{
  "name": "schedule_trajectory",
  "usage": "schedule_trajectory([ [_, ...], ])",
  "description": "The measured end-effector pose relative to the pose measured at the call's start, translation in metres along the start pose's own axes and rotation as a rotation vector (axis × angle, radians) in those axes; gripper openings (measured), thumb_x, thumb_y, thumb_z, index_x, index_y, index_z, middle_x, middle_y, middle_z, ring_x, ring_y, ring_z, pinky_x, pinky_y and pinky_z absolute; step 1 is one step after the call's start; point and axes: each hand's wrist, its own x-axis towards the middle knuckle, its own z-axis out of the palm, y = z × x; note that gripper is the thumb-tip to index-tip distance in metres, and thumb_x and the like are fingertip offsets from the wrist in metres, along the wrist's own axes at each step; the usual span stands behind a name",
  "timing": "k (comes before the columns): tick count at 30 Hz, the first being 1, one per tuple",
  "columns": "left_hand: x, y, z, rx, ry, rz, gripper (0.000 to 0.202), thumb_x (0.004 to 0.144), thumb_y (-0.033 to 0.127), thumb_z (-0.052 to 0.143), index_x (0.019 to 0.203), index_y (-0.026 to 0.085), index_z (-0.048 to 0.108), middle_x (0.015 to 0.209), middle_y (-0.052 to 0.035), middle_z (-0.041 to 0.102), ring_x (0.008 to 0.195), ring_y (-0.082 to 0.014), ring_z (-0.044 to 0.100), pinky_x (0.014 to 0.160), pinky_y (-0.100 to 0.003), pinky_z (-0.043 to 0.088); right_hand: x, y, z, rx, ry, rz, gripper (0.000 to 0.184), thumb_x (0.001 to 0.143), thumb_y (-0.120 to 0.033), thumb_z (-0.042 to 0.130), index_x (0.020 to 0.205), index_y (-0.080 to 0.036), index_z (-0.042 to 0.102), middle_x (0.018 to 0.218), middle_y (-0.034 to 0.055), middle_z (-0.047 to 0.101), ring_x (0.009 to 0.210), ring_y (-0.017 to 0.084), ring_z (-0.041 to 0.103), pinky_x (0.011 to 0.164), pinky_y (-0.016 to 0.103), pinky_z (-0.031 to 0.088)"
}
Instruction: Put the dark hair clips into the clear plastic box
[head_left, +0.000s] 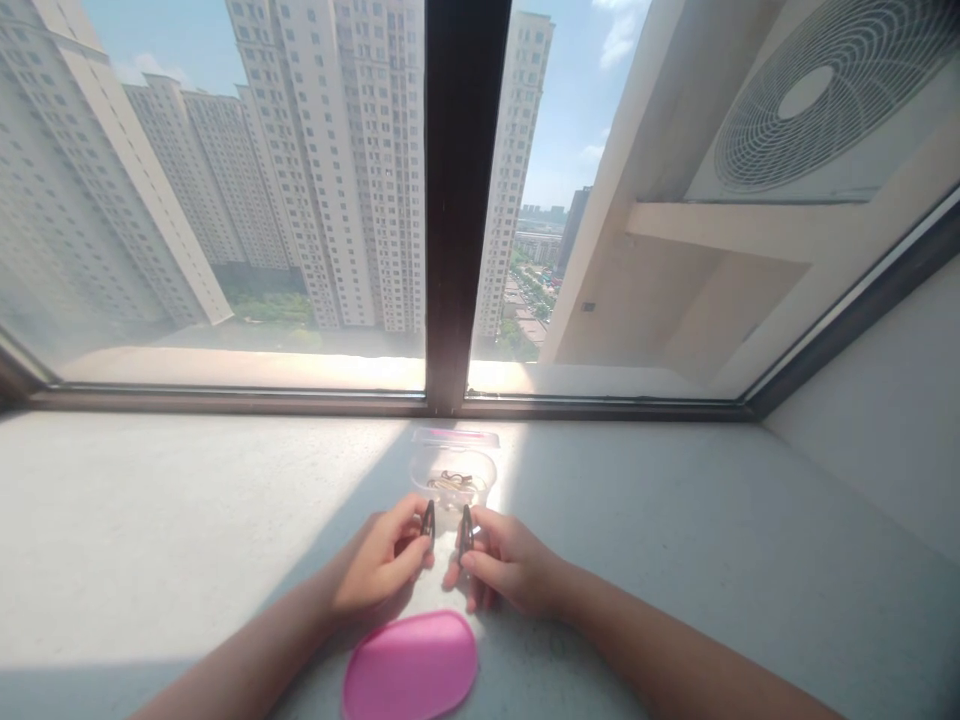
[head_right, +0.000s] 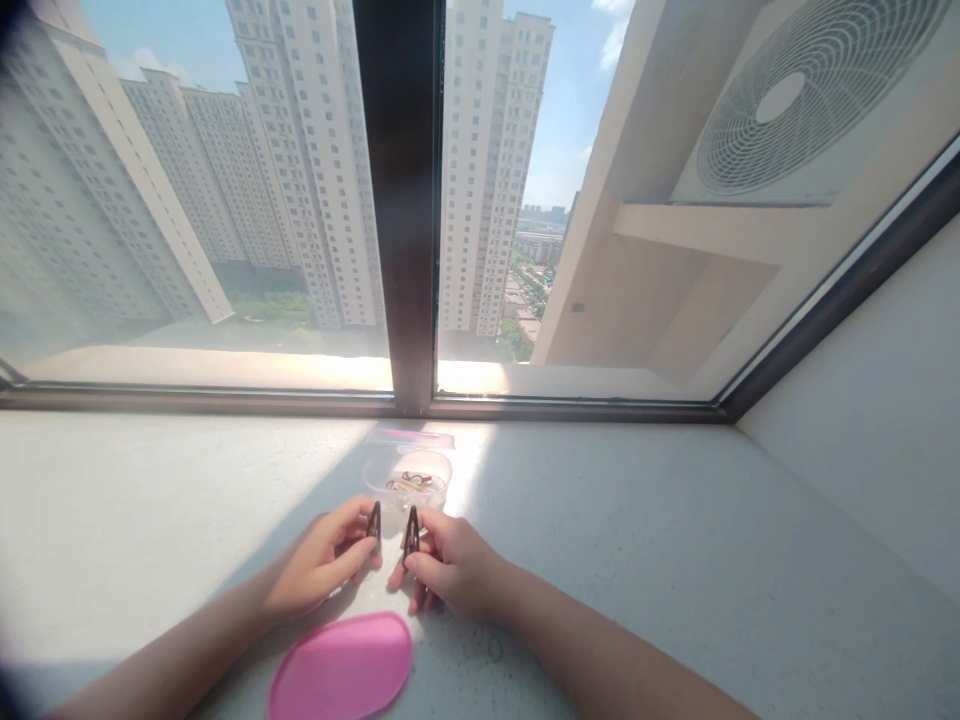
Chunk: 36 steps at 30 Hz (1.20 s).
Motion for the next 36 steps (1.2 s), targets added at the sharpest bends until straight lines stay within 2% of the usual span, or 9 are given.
schedule_trajectory([
  [7, 0.001, 0.001, 0.001, -0.017, 0.009, 0.036, 0.008, 0.086, 0.021, 0.049, 0.092, 0.017, 0.053, 0.072, -0.0026, 0.062, 0.061, -0.0137, 0.054, 0.06, -0.026, 0.043, 0.0, -0.001, -0.001, 0.008, 0.02, -0.011, 0.02, 0.084, -0.024, 0.053, 0.102, -0.017, 0.047, 0.086, 0.0056, 0.072, 0.049, 0.009, 0.059, 0.043, 0.017, 0.04],
  [12, 0.001, -0.004, 0.004, -0.043, 0.071, 0.009, 0.009, 0.085, 0.02, 0.049, 0.093, 0.017, 0.054, 0.068, -0.0011, 0.062, 0.055, -0.012, 0.051, 0.054, -0.024, 0.038, 0.0, 0.003, 0.001, -0.036, 0.07, -0.071, 0.016, 0.084, -0.017, 0.05, 0.099, -0.018, 0.045, 0.083, 0.0032, 0.071, 0.044, 0.007, 0.053, 0.04, 0.017, 0.036],
  [18, 0.001, -0.01, 0.0, -0.057, 0.008, -0.028, 0.011, 0.088, 0.017, 0.045, 0.097, 0.017, 0.052, 0.071, -0.0016, 0.063, 0.057, -0.012, 0.052, 0.056, -0.024, 0.039, 0.0, 0.003, 0.005, -0.087, 0.134, -0.087, 0.023, 0.084, -0.015, 0.049, 0.107, -0.018, 0.048, 0.084, 0.0018, 0.071, 0.041, 0.006, 0.048, 0.04, 0.018, 0.037],
  [23, 0.002, -0.014, -0.002, -0.072, -0.015, -0.028, 0.013, 0.088, 0.015, 0.044, 0.098, 0.016, 0.052, 0.072, -0.0026, 0.063, 0.057, -0.0117, 0.051, 0.056, -0.024, 0.039, -0.001, 0.0, 0.004, -0.107, 0.138, -0.08, 0.026, 0.086, -0.015, 0.047, 0.111, -0.018, 0.048, 0.088, 0.0027, 0.072, 0.041, 0.006, 0.047, 0.039, 0.018, 0.037],
  [31, 0.004, -0.014, 0.0, -0.113, -0.012, -0.039, 0.014, 0.088, 0.02, 0.047, 0.101, 0.015, 0.052, 0.073, -0.0029, 0.063, 0.063, -0.0128, 0.053, 0.057, -0.024, 0.04, 0.0, 0.005, 0.002, -0.086, 0.101, -0.084, 0.016, 0.086, -0.015, 0.048, 0.102, -0.018, 0.047, 0.087, 0.0027, 0.072, 0.043, 0.006, 0.048, 0.041, 0.018, 0.038],
  [36, 0.003, -0.015, -0.002, -0.08, -0.013, -0.095, 0.011, 0.088, 0.022, 0.049, 0.095, 0.015, 0.054, 0.07, -0.0036, 0.065, 0.057, -0.0108, 0.051, 0.056, -0.023, 0.039, 0.002, 0.001, 0.0, -0.08, 0.091, -0.077, 0.014, 0.085, -0.014, 0.049, 0.098, -0.018, 0.047, 0.086, 0.003, 0.072, 0.044, 0.006, 0.048, 0.042, 0.017, 0.038],
])
